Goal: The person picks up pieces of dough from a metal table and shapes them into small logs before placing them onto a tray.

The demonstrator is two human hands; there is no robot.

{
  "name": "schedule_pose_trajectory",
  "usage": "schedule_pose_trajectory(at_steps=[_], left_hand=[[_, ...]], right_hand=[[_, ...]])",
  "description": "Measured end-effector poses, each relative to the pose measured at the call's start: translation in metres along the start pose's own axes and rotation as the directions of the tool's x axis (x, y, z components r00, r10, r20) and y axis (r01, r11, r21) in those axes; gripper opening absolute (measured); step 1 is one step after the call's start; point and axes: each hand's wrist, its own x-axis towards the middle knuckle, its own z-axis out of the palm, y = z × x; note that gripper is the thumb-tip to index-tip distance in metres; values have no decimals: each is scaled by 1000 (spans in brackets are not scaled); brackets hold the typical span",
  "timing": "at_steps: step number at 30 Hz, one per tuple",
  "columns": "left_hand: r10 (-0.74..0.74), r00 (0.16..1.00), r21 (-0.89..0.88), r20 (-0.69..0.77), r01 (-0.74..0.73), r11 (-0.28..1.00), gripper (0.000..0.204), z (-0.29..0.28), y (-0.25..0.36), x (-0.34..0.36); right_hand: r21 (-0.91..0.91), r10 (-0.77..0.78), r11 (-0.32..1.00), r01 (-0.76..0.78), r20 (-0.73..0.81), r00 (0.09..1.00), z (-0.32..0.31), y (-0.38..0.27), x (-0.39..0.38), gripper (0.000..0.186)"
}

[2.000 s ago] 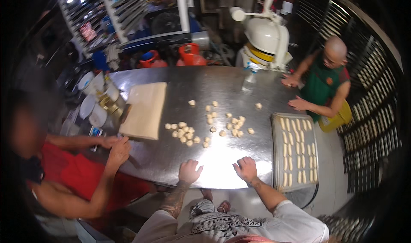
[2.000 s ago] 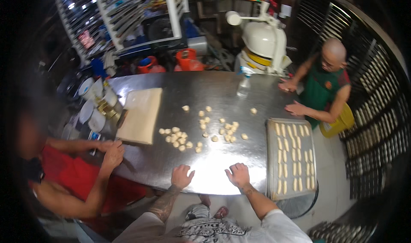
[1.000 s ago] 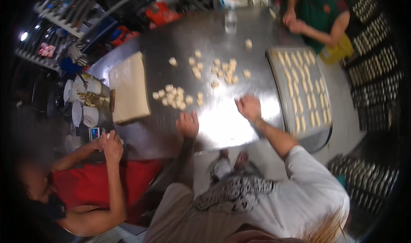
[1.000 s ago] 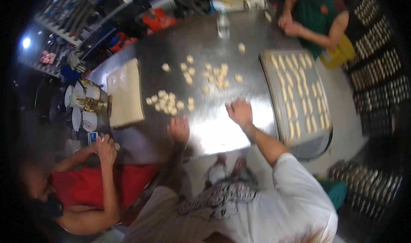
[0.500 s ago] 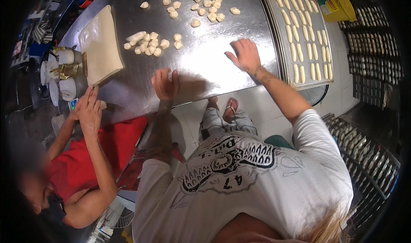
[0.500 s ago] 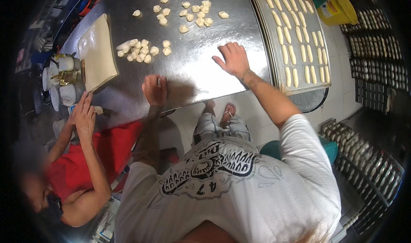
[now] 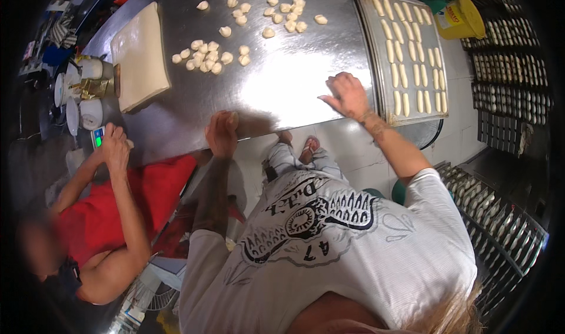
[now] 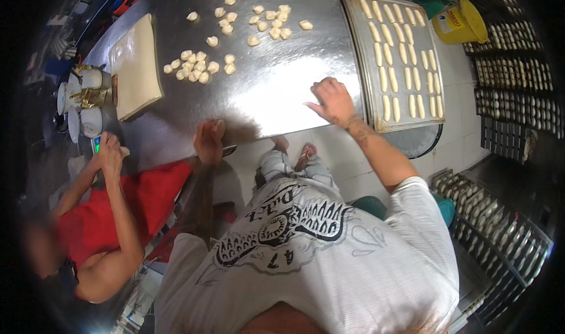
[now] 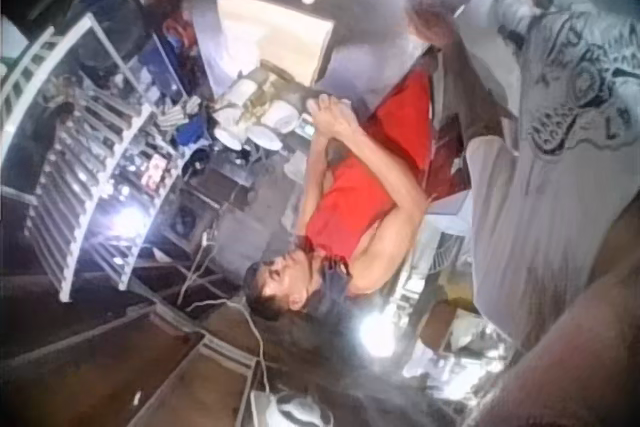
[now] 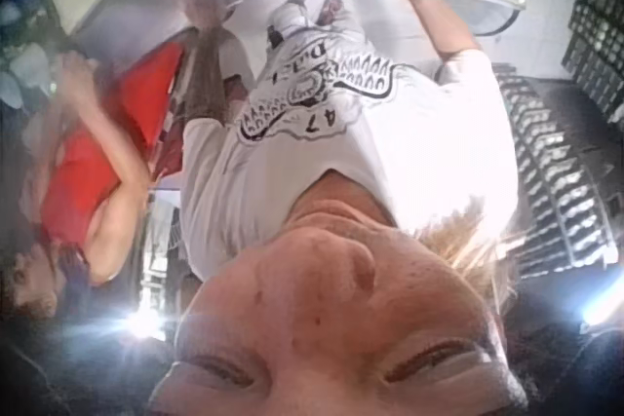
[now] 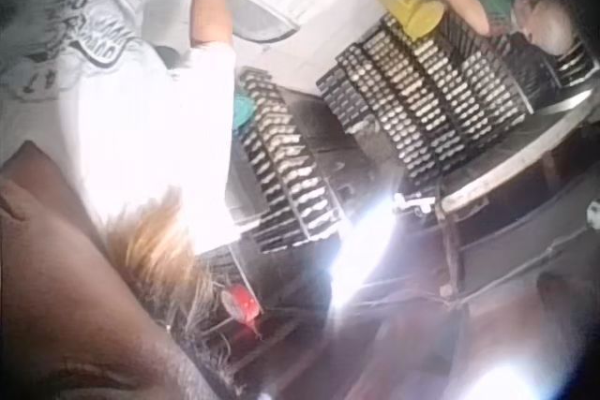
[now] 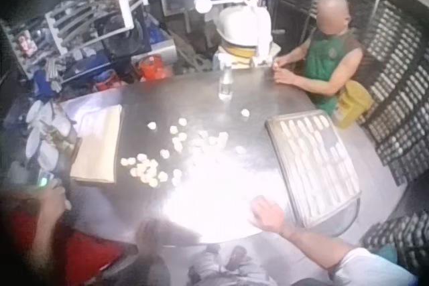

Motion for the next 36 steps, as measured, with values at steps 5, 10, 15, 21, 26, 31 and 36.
schedule_pose_trajectory(at_steps=[5, 10, 15, 21, 26, 31, 36], left_hand=[[47, 993, 311, 113, -81, 947, 30, 35, -23, 53], [-3, 995, 104, -96, 13, 995, 34, 28, -14, 65], [153, 983, 132, -103, -139, 981, 39, 30, -5, 70], [-56, 957, 105, 286, 27, 994, 42, 22, -3, 60], [6, 1000, 52, 31, -7, 999, 43, 41, -26, 33], [61, 998, 84, 6, -61, 995, 49, 34, -10, 55], [42, 979, 185, 200, -79, 979, 40, 42, -32, 51]], right_hand=[[-84, -79, 993, 87, 97, 992, 28, 10, 66, 40], [57, 44, 997, -52, 132, 990, 21, -6, 65, 51], [-5, -93, 996, 93, 2, 996, 44, 17, 63, 65], [17, 278, 954, -300, 331, 902, 24, 1, 67, 66], [1, 58, 998, -58, 84, 995, 38, 4, 66, 64], [-14, 80, 997, -79, 128, 989, 39, 9, 61, 59], [-54, 2, 999, -1, 16, 1000, 39, 14, 49, 59]])
